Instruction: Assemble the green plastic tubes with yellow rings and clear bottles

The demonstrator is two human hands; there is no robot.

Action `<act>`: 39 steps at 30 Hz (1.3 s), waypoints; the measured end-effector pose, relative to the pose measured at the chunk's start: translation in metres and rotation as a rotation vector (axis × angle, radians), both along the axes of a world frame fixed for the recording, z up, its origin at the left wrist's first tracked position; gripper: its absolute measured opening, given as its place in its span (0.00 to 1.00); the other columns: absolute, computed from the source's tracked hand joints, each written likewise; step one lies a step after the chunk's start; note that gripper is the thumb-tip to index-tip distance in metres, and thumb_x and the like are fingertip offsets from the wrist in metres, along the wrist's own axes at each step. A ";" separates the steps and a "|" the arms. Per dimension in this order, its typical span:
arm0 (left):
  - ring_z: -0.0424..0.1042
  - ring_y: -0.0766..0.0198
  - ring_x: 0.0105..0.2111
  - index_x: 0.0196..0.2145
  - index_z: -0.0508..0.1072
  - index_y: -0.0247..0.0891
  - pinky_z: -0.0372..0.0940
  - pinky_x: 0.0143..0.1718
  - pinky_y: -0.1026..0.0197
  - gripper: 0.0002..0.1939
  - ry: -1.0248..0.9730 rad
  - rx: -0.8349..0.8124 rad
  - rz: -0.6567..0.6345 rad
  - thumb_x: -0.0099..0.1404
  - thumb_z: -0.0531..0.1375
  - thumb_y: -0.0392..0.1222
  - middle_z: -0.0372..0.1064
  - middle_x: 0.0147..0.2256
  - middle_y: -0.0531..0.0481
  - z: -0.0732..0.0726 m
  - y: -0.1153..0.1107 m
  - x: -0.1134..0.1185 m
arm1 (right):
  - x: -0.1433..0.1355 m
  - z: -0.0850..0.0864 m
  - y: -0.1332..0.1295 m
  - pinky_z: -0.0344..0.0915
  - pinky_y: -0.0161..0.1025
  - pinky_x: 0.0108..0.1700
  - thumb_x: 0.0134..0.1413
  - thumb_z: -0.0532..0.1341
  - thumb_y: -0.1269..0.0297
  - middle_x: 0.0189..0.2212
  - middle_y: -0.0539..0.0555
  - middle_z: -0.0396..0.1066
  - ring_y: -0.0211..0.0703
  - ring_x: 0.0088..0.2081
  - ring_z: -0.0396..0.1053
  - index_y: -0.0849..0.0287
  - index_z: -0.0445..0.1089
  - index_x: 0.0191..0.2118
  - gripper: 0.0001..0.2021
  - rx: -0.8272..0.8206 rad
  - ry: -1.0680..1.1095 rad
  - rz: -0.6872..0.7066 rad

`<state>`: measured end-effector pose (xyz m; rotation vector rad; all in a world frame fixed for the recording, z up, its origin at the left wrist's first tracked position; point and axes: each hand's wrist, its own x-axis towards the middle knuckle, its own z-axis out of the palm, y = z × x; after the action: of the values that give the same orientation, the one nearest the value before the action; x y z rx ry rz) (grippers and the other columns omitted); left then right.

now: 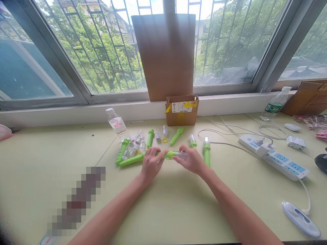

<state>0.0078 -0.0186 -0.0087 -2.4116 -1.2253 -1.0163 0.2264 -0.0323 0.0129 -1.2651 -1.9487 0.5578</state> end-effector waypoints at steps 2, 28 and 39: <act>0.64 0.58 0.38 0.47 0.73 0.47 0.59 0.40 0.56 0.15 0.025 0.041 -0.005 0.65 0.55 0.35 0.64 0.36 0.46 0.002 0.000 -0.001 | -0.003 0.001 -0.002 0.57 0.35 0.23 0.50 0.62 0.50 0.21 0.48 0.70 0.40 0.21 0.65 0.53 0.68 0.37 0.14 0.112 -0.176 -0.002; 0.66 0.57 0.42 0.47 0.68 0.40 0.57 0.48 0.52 0.16 0.208 0.082 -0.169 0.65 0.49 0.29 0.69 0.39 0.45 0.013 -0.001 -0.004 | -0.015 -0.005 -0.011 0.51 0.34 0.25 0.54 0.59 0.54 0.27 0.52 0.72 0.39 0.25 0.66 0.58 0.70 0.42 0.14 0.374 -0.465 -0.063; 0.65 0.57 0.38 0.47 0.66 0.36 0.59 0.42 0.54 0.14 0.301 0.164 -0.085 0.64 0.51 0.30 0.67 0.37 0.45 0.024 -0.004 -0.001 | -0.011 -0.007 -0.006 0.48 0.33 0.25 0.56 0.57 0.61 0.26 0.51 0.68 0.36 0.24 0.61 0.57 0.70 0.44 0.11 0.541 -0.529 -0.071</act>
<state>0.0067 -0.0221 0.0150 -2.3950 -0.9082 -0.7096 0.2152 -0.0384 0.0059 -1.1854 -2.2478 -0.3715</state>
